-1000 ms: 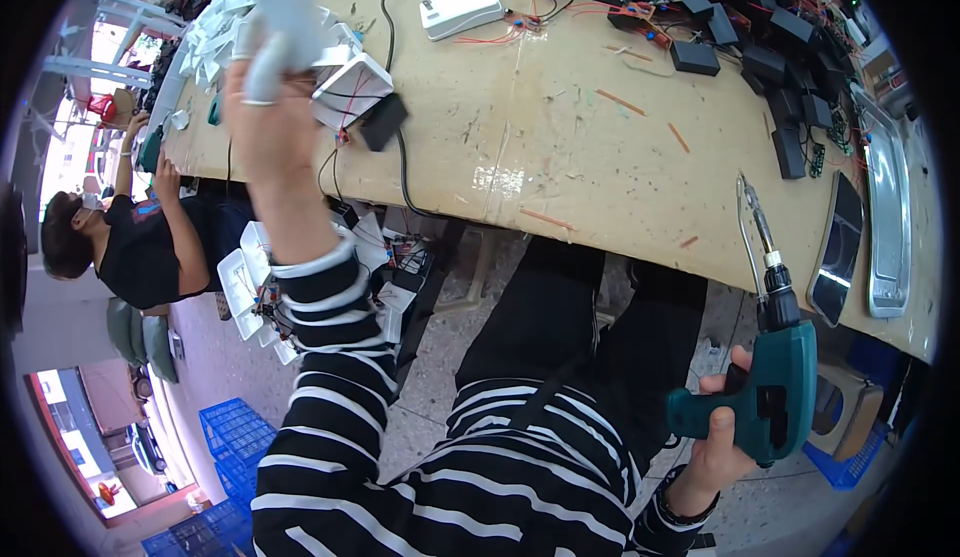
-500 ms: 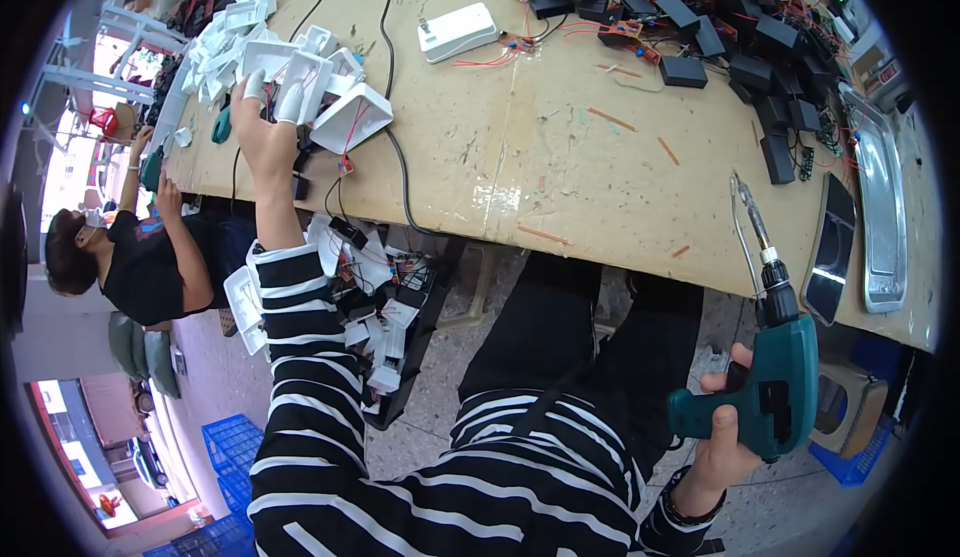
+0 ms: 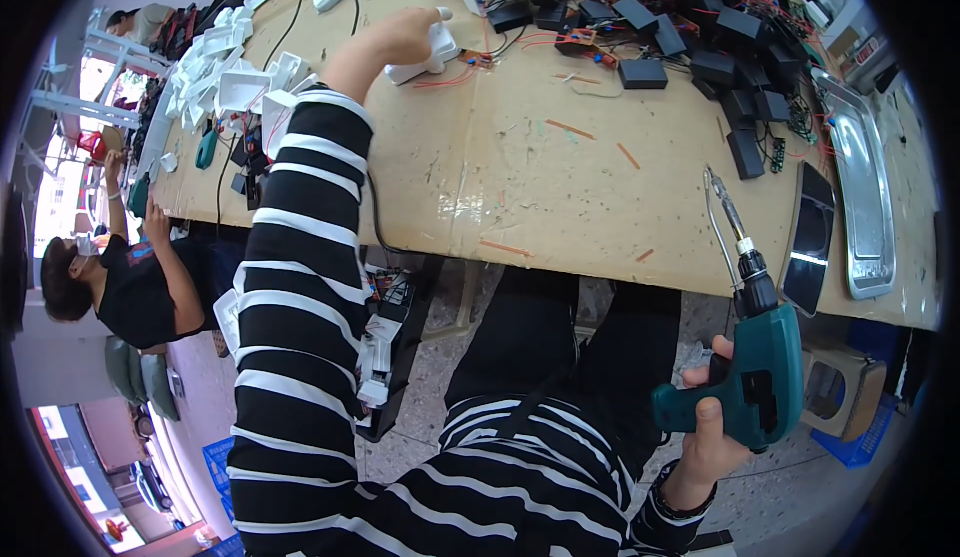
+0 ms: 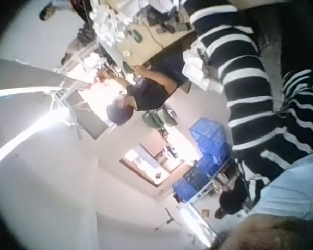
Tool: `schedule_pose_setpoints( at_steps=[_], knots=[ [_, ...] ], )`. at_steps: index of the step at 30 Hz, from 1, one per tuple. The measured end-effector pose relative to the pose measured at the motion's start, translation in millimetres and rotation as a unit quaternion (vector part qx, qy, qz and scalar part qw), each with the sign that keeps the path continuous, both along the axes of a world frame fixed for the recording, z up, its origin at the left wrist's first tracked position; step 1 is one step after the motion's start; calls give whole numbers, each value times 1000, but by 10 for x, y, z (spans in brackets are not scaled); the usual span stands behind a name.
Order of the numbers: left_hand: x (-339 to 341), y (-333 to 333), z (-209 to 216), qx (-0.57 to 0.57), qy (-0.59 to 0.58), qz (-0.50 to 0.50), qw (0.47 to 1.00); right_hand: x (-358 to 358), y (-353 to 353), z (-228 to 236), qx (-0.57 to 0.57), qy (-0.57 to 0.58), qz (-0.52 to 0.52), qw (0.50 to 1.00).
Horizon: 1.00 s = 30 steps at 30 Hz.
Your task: Soldering wires into small white plastic housings at a manual assembly workstation.
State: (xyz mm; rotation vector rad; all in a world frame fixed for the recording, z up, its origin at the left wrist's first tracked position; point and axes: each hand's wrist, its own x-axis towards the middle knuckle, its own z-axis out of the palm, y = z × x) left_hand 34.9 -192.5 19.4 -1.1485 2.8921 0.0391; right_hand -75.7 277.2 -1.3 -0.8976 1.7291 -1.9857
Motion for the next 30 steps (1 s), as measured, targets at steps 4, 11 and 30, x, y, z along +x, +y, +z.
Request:
schedule_pose_setpoints(
  at_steps=[4,11,30],
  knots=[
    [68,165,370,-53,12,-14,998,-63,27,-11,10,1,-9,1000],
    [161,1421,78,200,517,-99,826,-79,39,-49,3,-9,-22,1000],
    [227,1715,-334,101,405,36,908,-51,172,-29,-11,5,-44,999]
  ],
)
